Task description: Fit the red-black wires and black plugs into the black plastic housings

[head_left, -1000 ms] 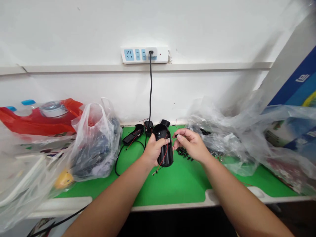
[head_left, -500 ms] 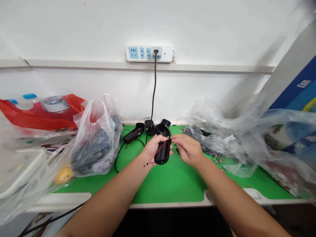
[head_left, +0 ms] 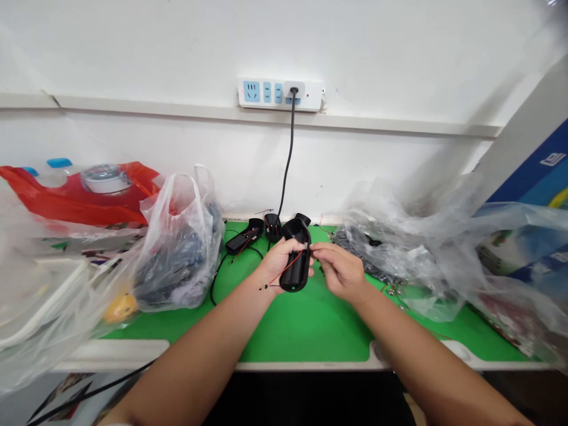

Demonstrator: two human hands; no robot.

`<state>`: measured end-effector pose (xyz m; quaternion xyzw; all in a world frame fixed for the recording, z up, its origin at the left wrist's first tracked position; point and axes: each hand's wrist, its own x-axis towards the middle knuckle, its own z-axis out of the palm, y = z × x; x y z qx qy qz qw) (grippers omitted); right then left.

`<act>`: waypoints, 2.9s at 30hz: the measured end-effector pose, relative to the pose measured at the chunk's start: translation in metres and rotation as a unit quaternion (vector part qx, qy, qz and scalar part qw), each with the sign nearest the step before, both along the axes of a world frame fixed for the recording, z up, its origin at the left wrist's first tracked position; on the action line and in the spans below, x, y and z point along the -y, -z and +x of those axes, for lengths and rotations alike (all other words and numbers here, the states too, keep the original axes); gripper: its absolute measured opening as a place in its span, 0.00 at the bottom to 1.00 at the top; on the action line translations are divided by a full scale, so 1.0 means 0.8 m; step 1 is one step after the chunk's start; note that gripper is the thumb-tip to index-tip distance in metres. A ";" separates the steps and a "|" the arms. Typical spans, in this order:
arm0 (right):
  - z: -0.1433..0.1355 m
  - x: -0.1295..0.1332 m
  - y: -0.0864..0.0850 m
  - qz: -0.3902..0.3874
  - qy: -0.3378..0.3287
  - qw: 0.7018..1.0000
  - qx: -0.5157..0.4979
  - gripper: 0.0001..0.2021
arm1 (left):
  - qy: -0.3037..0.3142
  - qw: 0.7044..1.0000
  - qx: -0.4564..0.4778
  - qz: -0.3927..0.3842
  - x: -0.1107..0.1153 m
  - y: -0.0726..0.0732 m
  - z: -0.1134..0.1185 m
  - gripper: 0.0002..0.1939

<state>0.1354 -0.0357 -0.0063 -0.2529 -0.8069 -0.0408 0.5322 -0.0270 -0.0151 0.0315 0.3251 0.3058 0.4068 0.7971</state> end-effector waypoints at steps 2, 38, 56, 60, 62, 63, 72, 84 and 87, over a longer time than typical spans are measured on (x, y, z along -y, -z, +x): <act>0.001 -0.002 0.003 0.017 0.007 1.000 0.011 0.17 | -0.016 1.000 -0.006 0.018 0.002 -0.001 0.000 0.12; -0.008 0.015 -0.009 0.024 -0.013 0.999 -0.020 0.18 | -0.007 0.997 -0.030 0.074 0.021 -0.016 -0.004 0.16; -0.017 0.006 -0.008 -0.293 -0.185 0.864 -0.365 0.05 | -0.055 0.991 -0.049 0.108 0.021 -0.006 0.007 0.19; -0.016 0.000 -0.013 -0.449 -0.273 0.725 -0.446 0.07 | -0.087 0.984 -0.067 0.140 0.022 -0.001 0.015 0.26; -0.012 -0.001 -0.016 -0.486 -0.290 0.685 -0.458 0.08 | -0.090 0.983 -0.066 0.148 0.022 0.000 0.016 0.28; -0.009 -0.001 -0.018 -0.503 -0.299 0.669 -0.458 0.09 | -0.095 0.982 -0.067 0.147 0.021 0.000 0.016 0.28; -0.002 -0.005 -0.021 -0.547 -0.303 0.630 -0.460 0.16 | -0.115 0.980 -0.083 0.139 0.019 0.000 0.018 0.29; 0.008 -0.005 -0.025 -0.557 -0.291 0.661 -0.409 0.12 | -0.148 0.968 -0.099 0.178 0.015 0.007 0.014 0.32; 0.009 -0.004 -0.024 -0.548 -0.287 0.680 -0.393 0.11 | -0.148 0.967 -0.100 0.182 0.014 0.007 0.013 0.32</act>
